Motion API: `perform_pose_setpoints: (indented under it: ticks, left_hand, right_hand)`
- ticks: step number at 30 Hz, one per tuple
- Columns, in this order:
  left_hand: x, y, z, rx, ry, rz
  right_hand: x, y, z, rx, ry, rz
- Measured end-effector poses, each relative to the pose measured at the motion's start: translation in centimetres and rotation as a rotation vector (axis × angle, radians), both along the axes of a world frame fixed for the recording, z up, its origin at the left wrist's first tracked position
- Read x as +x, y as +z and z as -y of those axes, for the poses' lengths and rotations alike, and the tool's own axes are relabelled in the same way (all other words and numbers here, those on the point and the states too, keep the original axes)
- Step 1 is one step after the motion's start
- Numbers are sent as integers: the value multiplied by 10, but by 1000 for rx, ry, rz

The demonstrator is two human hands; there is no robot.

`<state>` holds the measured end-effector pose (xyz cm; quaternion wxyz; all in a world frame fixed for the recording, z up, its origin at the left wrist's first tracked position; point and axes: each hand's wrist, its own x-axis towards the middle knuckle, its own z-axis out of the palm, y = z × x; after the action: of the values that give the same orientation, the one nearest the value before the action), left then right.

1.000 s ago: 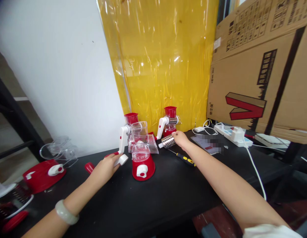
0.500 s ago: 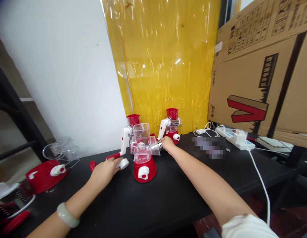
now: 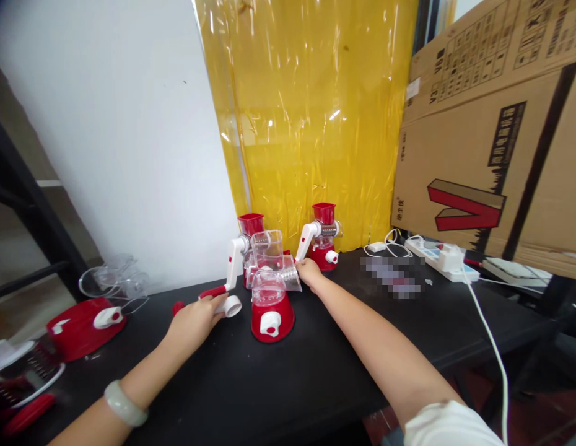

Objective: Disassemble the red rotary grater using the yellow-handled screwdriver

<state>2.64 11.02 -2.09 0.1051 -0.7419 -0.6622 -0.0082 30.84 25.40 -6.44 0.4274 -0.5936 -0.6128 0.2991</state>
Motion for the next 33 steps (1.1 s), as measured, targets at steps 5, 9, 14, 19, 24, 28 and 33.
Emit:
perform_pose_setpoints:
  ticks: [5,9,14,19,24,28,33]
  left_hand:
    - [-1,-3,-2,13,-2,21]
    - [-2,-9,-4,17,-14,37]
    - [-3,-13,-5,14,-50,89]
    - [2,-12,-1,39,-85,133]
    - [8,-19,3,125,-228,281]
    - [10,-24,11,189,-347,425]
    - [20,-33,19,26,-391,639]
  right_hand:
    - [14,4,2,21,-50,87]
    - [25,7,7,138,-33,169]
    - [28,10,17,289,1,231]
    - [25,11,24,378,-3,213]
    - [26,15,25,424,6,100]
    - [29,28,28,501,77,-71]
    - [25,44,47,563,414,-230]
